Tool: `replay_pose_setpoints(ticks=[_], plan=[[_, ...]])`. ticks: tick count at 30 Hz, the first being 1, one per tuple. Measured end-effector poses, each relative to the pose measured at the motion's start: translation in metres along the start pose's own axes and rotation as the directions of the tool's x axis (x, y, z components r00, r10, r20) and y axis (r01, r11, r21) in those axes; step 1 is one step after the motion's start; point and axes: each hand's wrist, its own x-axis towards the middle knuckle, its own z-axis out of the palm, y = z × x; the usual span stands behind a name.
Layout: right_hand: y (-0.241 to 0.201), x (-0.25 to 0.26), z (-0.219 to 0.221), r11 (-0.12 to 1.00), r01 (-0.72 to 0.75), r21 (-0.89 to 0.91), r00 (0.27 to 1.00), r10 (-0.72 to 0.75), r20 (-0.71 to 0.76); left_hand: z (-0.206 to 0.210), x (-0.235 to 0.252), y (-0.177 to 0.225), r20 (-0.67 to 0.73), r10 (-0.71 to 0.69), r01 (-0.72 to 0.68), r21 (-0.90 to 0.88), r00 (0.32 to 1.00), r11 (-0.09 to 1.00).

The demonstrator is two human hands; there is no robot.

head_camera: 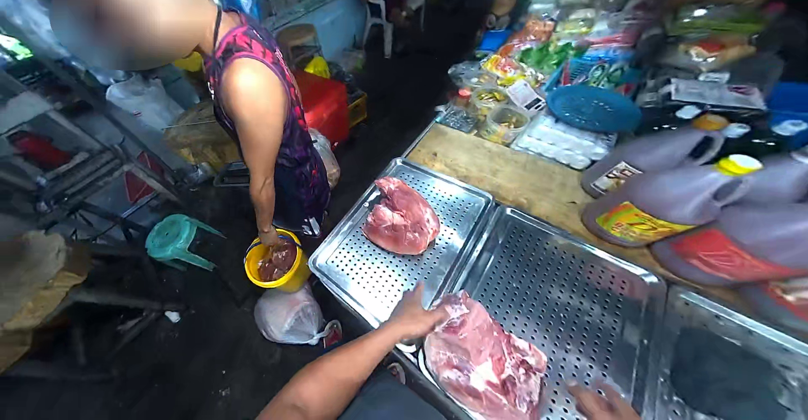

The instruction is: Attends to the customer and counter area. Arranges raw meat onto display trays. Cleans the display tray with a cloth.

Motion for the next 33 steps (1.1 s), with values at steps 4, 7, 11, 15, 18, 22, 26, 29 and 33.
replay_pose_setpoints(ticks=[4, 7, 11, 15, 18, 22, 26, 29, 33], plan=[[-0.032, 0.019, 0.004, 0.985, 0.155, 0.076, 0.986, -0.159, 0.052, -0.079, -0.016, -0.01, -0.164, -0.087, 0.049, -0.222, 0.983, 0.974], [-0.068, 0.016, 0.025, 0.973, 0.203, 0.109, 0.97, -0.215, 0.112, -0.132, -0.009, -0.015, -0.256, -0.199, 0.102, -0.347, 0.946, 0.932], [-0.111, 0.012, 0.061, 0.96, 0.214, 0.18, 0.949, -0.248, 0.196, -0.184, 0.03, -0.011, -0.337, -0.138, -0.005, -0.389, 0.931, 0.921], [-0.15, 0.012, 0.101, 0.893, 0.078, 0.443, 0.952, -0.198, 0.232, -0.207, 0.085, 0.01, -0.306, -0.075, -0.029, -0.321, 0.949, 0.947], [-0.174, 0.035, 0.145, 0.91, 0.003, 0.414, 0.945, -0.138, 0.296, -0.214, 0.144, 0.016, -0.279, -0.05, -0.029, -0.275, 0.959, 0.961], [-0.202, 0.085, 0.208, 0.955, -0.044, 0.294, 0.956, -0.045, 0.289, -0.226, 0.214, 0.002, -0.122, -0.062, 0.035, -0.214, 0.991, 0.976], [-0.215, 0.124, 0.245, 0.905, -0.099, 0.413, 0.974, 0.003, 0.227, -0.218, 0.258, 0.005, 0.095, 0.015, 0.019, -0.348, 0.995, 0.937], [-0.215, 0.148, 0.256, 0.81, -0.143, 0.569, 0.947, -0.056, 0.316, -0.216, 0.265, 0.017, 0.197, 0.002, 0.067, -0.342, 0.98, 0.937], [-0.217, 0.167, 0.258, 0.729, -0.209, 0.652, 0.912, -0.095, 0.398, -0.204, 0.26, 0.02, 0.334, 0.118, 0.045, -0.443, 0.935, 0.896]])
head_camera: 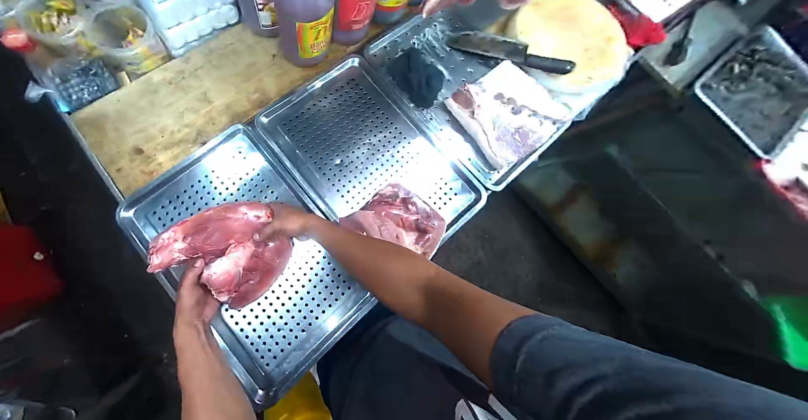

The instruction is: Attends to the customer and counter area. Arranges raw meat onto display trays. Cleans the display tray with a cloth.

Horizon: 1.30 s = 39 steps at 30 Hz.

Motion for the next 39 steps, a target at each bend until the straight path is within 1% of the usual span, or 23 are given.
replay_pose_setpoints(ticks=[2, 5, 7, 9, 13, 15, 16, 18, 20, 21, 23, 25, 27, 29, 31, 32, 34, 36, 37, 38, 39], plan=[[0.003, 0.0, -0.001, 1.0, -0.003, 0.028, 1.0, 0.003, -0.011, 0.01, 0.003, -0.004, 0.037, 0.05, -0.05, 0.017, 0.998, 0.999], [0.003, -0.014, 0.004, 0.999, 0.006, 0.045, 0.995, -0.002, -0.098, 0.029, -0.005, 0.001, 0.04, 0.172, -0.174, 0.047, 0.984, 0.984], [-0.012, -0.033, 0.0, 0.998, 0.031, 0.05, 0.991, -0.024, -0.134, 0.046, -0.013, 0.011, 0.048, 0.246, -0.247, 0.028, 0.968, 0.969], [-0.029, -0.058, -0.015, 0.994, 0.09, 0.063, 0.988, -0.081, -0.129, 0.069, -0.026, 0.022, 0.091, 0.293, -0.293, -0.012, 0.952, 0.956], [-0.081, -0.114, -0.062, 0.981, 0.195, 0.015, 0.978, -0.194, -0.077, 0.142, -0.045, 0.054, 0.155, 0.375, -0.369, -0.065, 0.914, 0.927], [-0.102, -0.136, -0.097, 0.973, 0.231, -0.007, 0.972, -0.231, -0.054, 0.184, -0.044, 0.06, 0.145, 0.371, -0.366, -0.064, 0.917, 0.929], [-0.108, -0.144, -0.116, 0.969, 0.247, -0.011, 0.968, -0.247, -0.045, 0.205, -0.042, 0.059, 0.135, 0.357, -0.35, -0.075, 0.924, 0.934], [-0.11, -0.155, -0.151, 0.968, 0.249, -0.029, 0.965, -0.25, -0.076, 0.243, -0.033, 0.052, 0.104, 0.317, -0.307, -0.101, 0.943, 0.946], [-0.102, -0.162, -0.183, 0.967, 0.252, -0.042, 0.959, -0.256, -0.124, 0.276, -0.019, 0.04, 0.056, 0.26, -0.251, -0.136, 0.964, 0.958], [-0.093, -0.163, -0.196, 0.969, 0.242, -0.053, 0.954, -0.248, -0.171, 0.29, -0.011, 0.033, 0.017, 0.218, -0.213, -0.141, 0.976, 0.967], [-0.072, -0.155, -0.223, 0.98, 0.188, -0.066, 0.959, -0.198, -0.205, 0.309, 0.006, 0.013, -0.05, 0.128, -0.133, -0.099, 0.99, 0.986], [-0.048, -0.142, -0.246, 0.992, 0.082, -0.093, 0.973, -0.1, -0.208, 0.312, 0.025, -0.019, -0.096, 0.032, -0.033, -0.011, 0.995, 0.999], [-0.025, -0.132, -0.265, 0.981, -0.071, -0.181, 0.97, 0.026, -0.241, 0.31, 0.037, -0.046, -0.134, -0.047, 0.065, 0.135, 0.99, 0.989], [-0.016, -0.136, -0.276, 0.973, -0.151, -0.172, 0.966, 0.108, -0.237, 0.306, 0.035, -0.051, -0.151, -0.095, 0.13, 0.238, 0.984, 0.963], [-0.016, -0.147, -0.285, 0.973, -0.187, -0.134, 0.963, 0.155, -0.221, 0.302, 0.022, -0.044, -0.173, -0.138, 0.192, 0.346, 0.975, 0.919], [-0.017, -0.152, -0.29, 0.969, -0.204, -0.14, 0.956, 0.166, -0.242, 0.299, 0.014, -0.038, -0.192, -0.156, 0.222, 0.398, 0.969, 0.89], [-0.025, -0.158, -0.306, 0.962, -0.193, -0.192, 0.93, 0.117, -0.347, 0.293, -0.004, -0.026, -0.224, -0.138, 0.227, 0.444, 0.965, 0.867], [-0.041, -0.165, -0.333, 0.941, -0.143, -0.307, 0.887, -0.016, -0.462, 0.281, -0.028, -0.02, -0.246, -0.066, 0.171, 0.435, 0.967, 0.884], [-0.05, -0.166, -0.35, 0.914, -0.138, -0.383, 0.843, -0.094, -0.529, 0.272, -0.043, -0.019, -0.258, -0.036, 0.143, 0.409, 0.966, 0.901], [-0.056, -0.167, -0.367, 0.871, -0.164, -0.464, 0.774, -0.178, -0.608, 0.263, -0.059, -0.021, -0.271, -0.022, 0.128, 0.378, 0.962, 0.917], [-0.061, -0.166, -0.384, 0.823, -0.215, -0.526, 0.678, -0.262, -0.686, 0.254, -0.078, -0.023, -0.286, -0.018, 0.12, 0.344, 0.958, 0.931]])
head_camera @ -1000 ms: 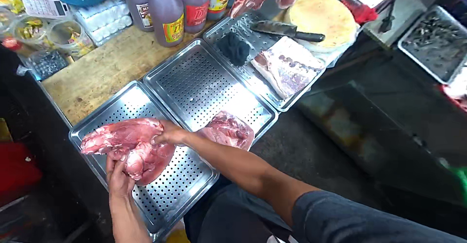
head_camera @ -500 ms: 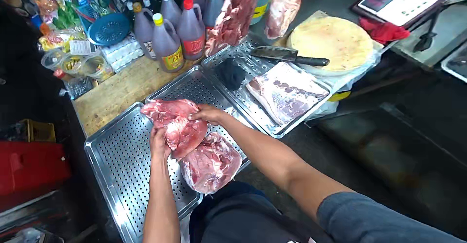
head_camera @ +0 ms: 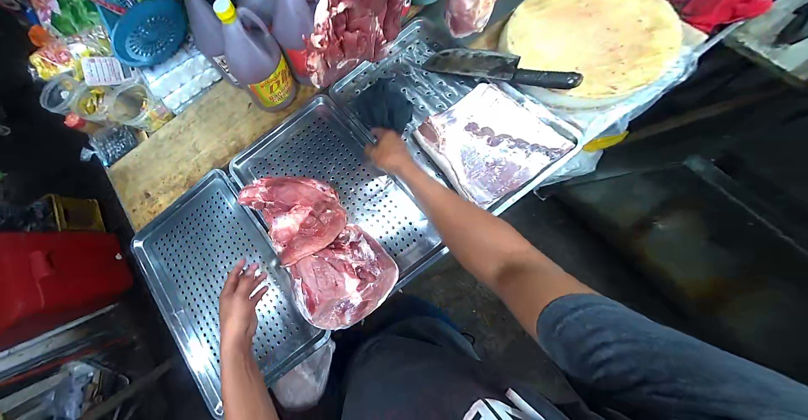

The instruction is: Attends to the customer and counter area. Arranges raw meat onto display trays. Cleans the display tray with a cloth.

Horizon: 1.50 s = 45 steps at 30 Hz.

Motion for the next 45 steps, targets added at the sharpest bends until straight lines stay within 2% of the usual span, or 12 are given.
replay_pose_setpoints(ticks=[3, 8, 10, 14, 19, 24, 29, 33, 37, 39, 42, 45], plan=[[0.015, 0.038, -0.026, 0.955, -0.035, -0.294, 0.97, -0.039, -0.241, -0.027, -0.042, -0.025, -0.048, -0.015, 0.011, -0.08, 0.999, 0.997], [0.035, 0.074, -0.017, 0.811, 0.04, -0.584, 0.993, -0.099, -0.07, -0.067, -0.085, -0.07, -0.152, -0.103, 0.08, -0.149, 0.983, 0.986], [0.024, 0.071, -0.016, 0.824, 0.052, -0.565, 0.99, -0.115, -0.077, -0.078, -0.097, -0.078, -0.179, -0.126, 0.098, -0.162, 0.976, 0.982], [-0.024, 0.047, -0.034, 0.945, 0.085, -0.316, 0.976, -0.142, -0.163, -0.094, -0.113, -0.085, -0.198, -0.127, 0.095, -0.165, 0.972, 0.982], [-0.043, 0.02, -0.006, 0.867, 0.284, -0.409, 0.959, -0.264, 0.106, -0.092, -0.115, -0.095, -0.215, -0.13, 0.088, -0.192, 0.968, 0.977], [0.023, 0.012, 0.072, 0.679, 0.46, -0.572, 0.887, -0.332, 0.32, -0.068, -0.115, -0.093, -0.141, -0.116, 0.1, -0.116, 0.983, 0.988], [0.079, -0.07, 0.06, 0.581, 0.668, -0.465, 0.735, -0.417, 0.536, -0.058, -0.096, -0.096, -0.004, -0.118, 0.117, -0.062, 0.993, 0.991], [0.117, -0.166, 0.032, 0.693, 0.514, -0.505, 0.827, -0.246, 0.505, -0.063, -0.068, -0.076, 0.104, -0.015, 0.018, -0.027, 0.994, 0.999], [0.121, -0.226, 0.003, 0.782, 0.172, -0.599, 0.896, 0.129, 0.426, -0.077, -0.051, -0.05, 0.141, 0.088, -0.084, -0.035, 0.986, 0.996], [0.121, -0.245, -0.017, 0.846, -0.016, -0.533, 0.913, 0.23, 0.338, -0.08, -0.048, -0.043, 0.172, 0.134, -0.126, -0.059, 0.976, 0.99], [0.114, -0.284, -0.039, 0.938, -0.159, -0.308, 0.949, 0.231, 0.215, -0.084, -0.06, -0.035, 0.241, 0.155, -0.118, -0.161, 0.958, 0.98], [0.078, -0.318, -0.029, 0.989, -0.08, -0.121, 0.989, 0.094, 0.112, -0.085, -0.068, -0.036, 0.417, 0.161, -0.03, -0.304, 0.894, 0.952]])
